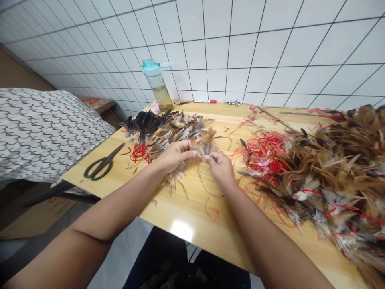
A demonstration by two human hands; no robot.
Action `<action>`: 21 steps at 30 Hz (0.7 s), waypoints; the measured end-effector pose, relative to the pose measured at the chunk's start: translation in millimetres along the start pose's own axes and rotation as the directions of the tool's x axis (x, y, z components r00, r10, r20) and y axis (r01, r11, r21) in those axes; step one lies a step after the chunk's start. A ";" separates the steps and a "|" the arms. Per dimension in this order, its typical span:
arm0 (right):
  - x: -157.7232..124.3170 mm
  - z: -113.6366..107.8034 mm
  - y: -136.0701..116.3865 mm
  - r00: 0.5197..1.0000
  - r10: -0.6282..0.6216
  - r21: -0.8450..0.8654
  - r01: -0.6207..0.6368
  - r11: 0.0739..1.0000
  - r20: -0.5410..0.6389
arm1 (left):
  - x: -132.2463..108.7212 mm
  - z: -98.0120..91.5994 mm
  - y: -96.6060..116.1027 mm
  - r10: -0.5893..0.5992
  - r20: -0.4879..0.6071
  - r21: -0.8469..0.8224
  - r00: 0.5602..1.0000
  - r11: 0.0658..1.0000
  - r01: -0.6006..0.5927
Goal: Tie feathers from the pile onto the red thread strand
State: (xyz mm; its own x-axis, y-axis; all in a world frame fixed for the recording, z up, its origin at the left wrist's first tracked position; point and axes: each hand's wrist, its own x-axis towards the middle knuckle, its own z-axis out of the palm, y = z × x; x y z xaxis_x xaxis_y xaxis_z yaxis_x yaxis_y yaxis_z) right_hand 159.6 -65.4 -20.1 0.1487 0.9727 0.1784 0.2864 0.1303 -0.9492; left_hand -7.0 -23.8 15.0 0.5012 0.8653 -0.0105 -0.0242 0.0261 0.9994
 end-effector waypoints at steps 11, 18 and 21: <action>-0.7 0.9 -4.7 0.995 -0.017 -0.088 0.025 0.996 0.095 | 0.5 2.3 -8.2 0.091 0.036 0.280 0.995 0.955 -0.098; -0.8 -1.3 -1.7 0.998 -0.034 -0.150 0.043 0.988 0.061 | -9.0 -30.1 22.7 0.262 -0.069 0.404 0.963 0.890 -0.213; -1.2 -1.4 -1.9 0.998 -0.032 -0.155 0.040 0.987 0.056 | -21.7 -50.1 40.0 0.139 0.091 0.522 0.986 0.837 -0.166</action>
State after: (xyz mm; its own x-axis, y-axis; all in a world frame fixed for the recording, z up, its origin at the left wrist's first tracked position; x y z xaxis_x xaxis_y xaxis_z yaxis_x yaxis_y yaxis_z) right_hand 160.2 -67.1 -18.1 0.0867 0.9773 0.1935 0.4357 0.1375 -0.8895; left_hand -62.2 -16.5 53.5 0.5697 0.8112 0.1318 0.3479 -0.3833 0.8556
